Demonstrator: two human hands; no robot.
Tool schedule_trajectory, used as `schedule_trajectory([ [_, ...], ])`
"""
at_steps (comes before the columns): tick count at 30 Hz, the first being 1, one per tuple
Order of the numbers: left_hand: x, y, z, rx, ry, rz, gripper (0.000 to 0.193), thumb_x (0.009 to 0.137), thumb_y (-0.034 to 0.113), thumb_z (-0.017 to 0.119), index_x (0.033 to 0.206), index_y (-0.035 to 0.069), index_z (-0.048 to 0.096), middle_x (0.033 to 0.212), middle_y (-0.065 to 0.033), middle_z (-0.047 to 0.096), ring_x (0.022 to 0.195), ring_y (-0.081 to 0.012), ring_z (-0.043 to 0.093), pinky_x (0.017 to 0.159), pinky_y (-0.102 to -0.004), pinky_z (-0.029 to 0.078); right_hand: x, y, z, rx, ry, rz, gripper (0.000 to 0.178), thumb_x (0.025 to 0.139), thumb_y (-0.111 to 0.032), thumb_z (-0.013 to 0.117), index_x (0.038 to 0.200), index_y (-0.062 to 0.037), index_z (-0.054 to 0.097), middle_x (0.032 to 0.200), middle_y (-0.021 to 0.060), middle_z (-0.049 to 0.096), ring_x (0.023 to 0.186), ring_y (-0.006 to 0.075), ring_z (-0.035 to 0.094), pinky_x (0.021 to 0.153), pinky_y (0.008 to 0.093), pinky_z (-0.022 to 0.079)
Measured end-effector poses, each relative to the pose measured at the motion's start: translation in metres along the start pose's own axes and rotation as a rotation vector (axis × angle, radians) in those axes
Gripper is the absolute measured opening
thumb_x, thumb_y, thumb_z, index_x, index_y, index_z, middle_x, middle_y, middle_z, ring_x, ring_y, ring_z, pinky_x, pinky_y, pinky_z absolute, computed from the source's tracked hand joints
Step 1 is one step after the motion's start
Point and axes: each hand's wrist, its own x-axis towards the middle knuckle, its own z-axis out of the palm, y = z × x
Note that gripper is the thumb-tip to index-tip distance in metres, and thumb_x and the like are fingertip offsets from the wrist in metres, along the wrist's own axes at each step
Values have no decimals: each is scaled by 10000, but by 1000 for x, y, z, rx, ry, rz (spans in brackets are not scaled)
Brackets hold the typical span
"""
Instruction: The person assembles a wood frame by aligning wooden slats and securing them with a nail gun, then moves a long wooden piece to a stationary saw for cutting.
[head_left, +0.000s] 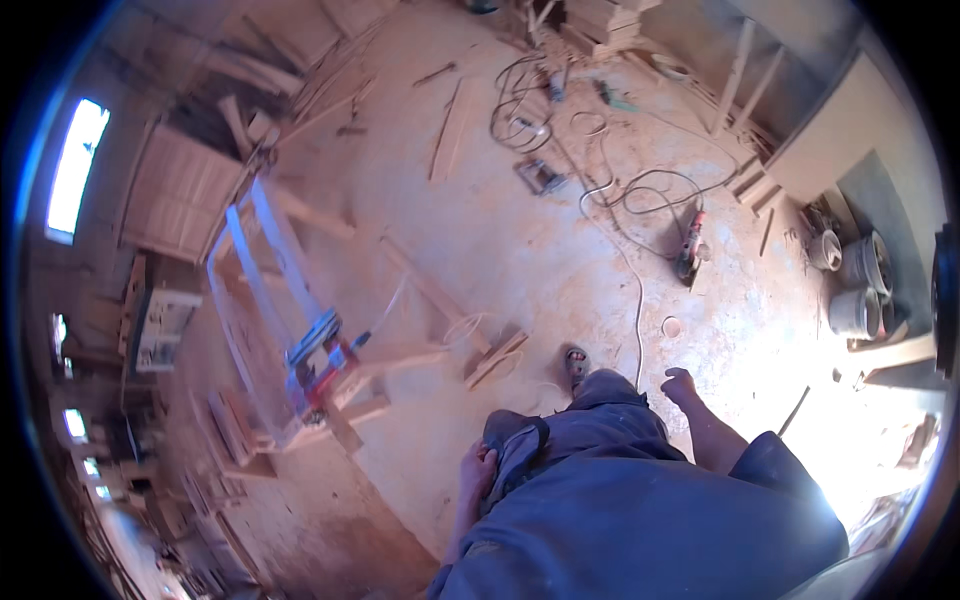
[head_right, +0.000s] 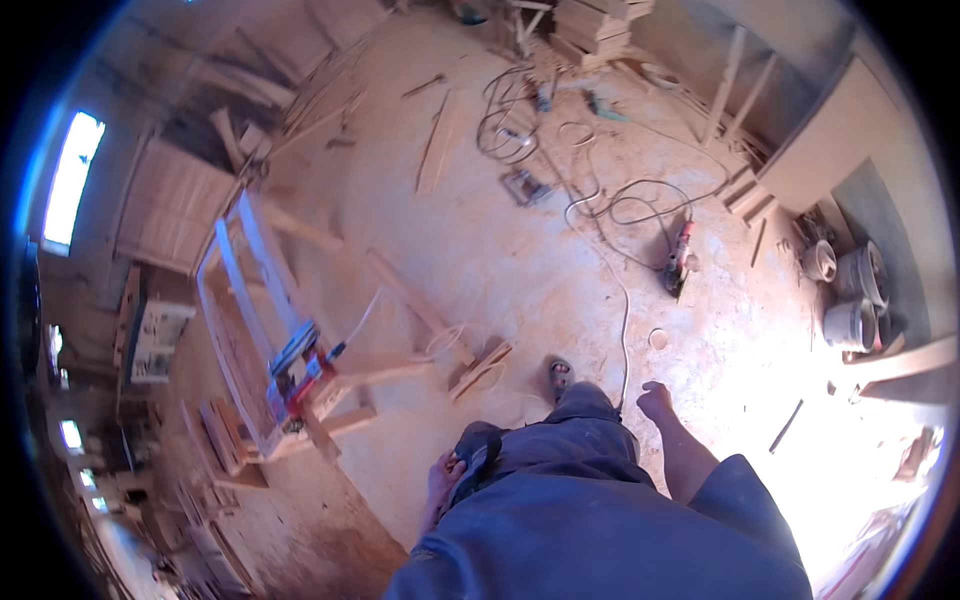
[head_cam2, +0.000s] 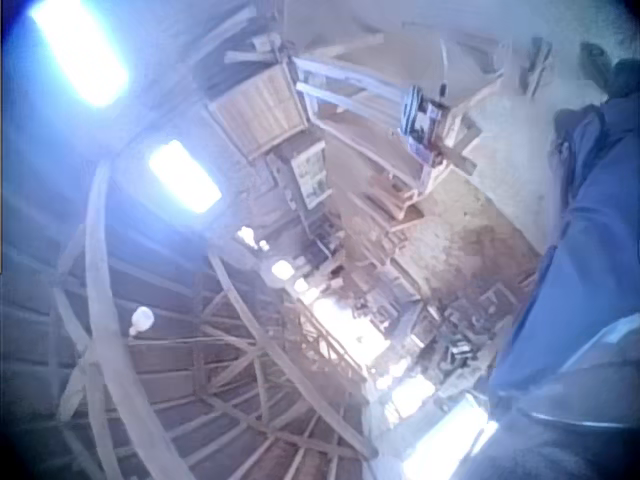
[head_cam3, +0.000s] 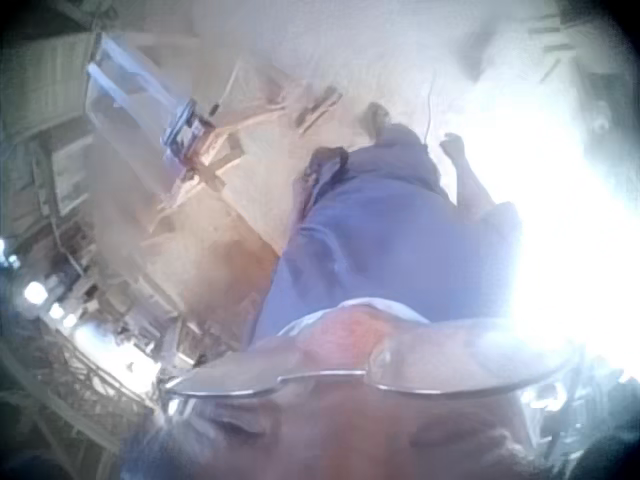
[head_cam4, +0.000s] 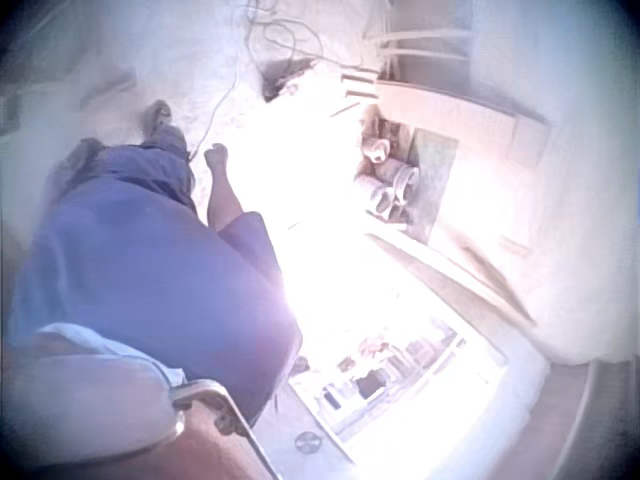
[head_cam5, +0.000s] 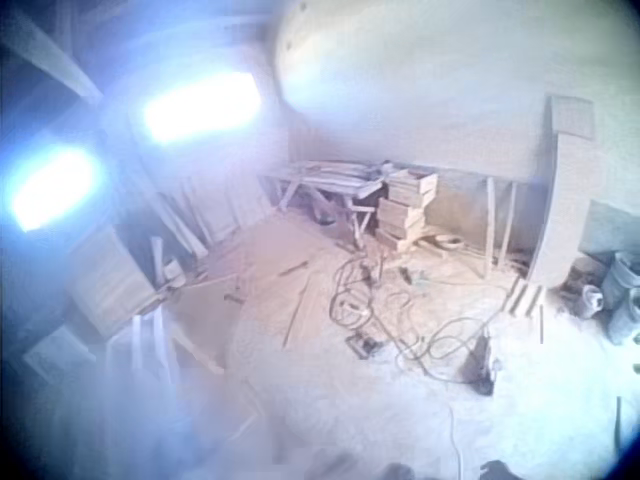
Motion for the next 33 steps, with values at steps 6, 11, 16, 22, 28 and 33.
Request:
schedule_trajectory([
  [6, 81, 69, -16, 178, 18, 213, 511, 894, 238, 650, 1322, -36, 597, 1103, -212, 731, 1036, -358, 704, 929, -415, 544, 49, 37, 15, 137, 126, 60, 542, 707, -10, 700, 1247, -11, 658, 866, 160, 724, 656, 229, 692, 587, 344, 559],
  [11, 145, -36, -60, 500, 96, 122, 588, 875, 368, 624, 1282, -57, 623, 1223, -299, 658, 1166, -426, 632, 1030, -468, 489, 56, 25, 87, 162, -85, -197, 520, 743, -459, 839, 1063, -57, 762, 980, 170, 756, 925, 317, 732, 833, 417, 574],
  [16, 206, -74, -39, 405, -23, 91, 599, 801, 412, 737, 1213, -19, 685, 1065, -242, 720, 1029, -371, 703, 922, -421, 554, 101, -55, 86, 68, -180, -111, 472, 785, -359, 825, 1149, -68, 746, 1113, 199, 736, 1060, 323, 710, 922, 418, 556],
  [22, 324, -3, -40, 236, -91, -56, 580, 803, 324, 738, 1248, -39, 657, 965, -213, 745, 943, -335, 732, 866, -407, 575, 173, -256, 47, 20, -32, -151, 413, 731, -126, 761, 1125, -6, 731, 895, 181, 759, 789, 243, 741, 743, 366, 583],
  [28, 459, 79, -195, 284, -42, 39, 570, 822, 232, 714, 1300, -62, 616, 931, -199, 749, 908, -313, 736, 844, -401, 578, 263, -527, 23, 147, -45, -216, 482, 737, -184, 660, 1196, -46, 715, 1147, 225, 713, 1079, 344, 690, 957, 401, 542],
  [33, 534, 264, -307, 176, 376, 67, 386, 895, 121, 642, 1217, -91, 631, 862, -137, 711, 737, -217, 672, 665, -339, 527, 298, -631, -18, 151, 67, -208, 449, 759, -152, 628, 1189, -60, 719, 1147, 235, 711, 1095, 360, 686, 947, 422, 540],
])
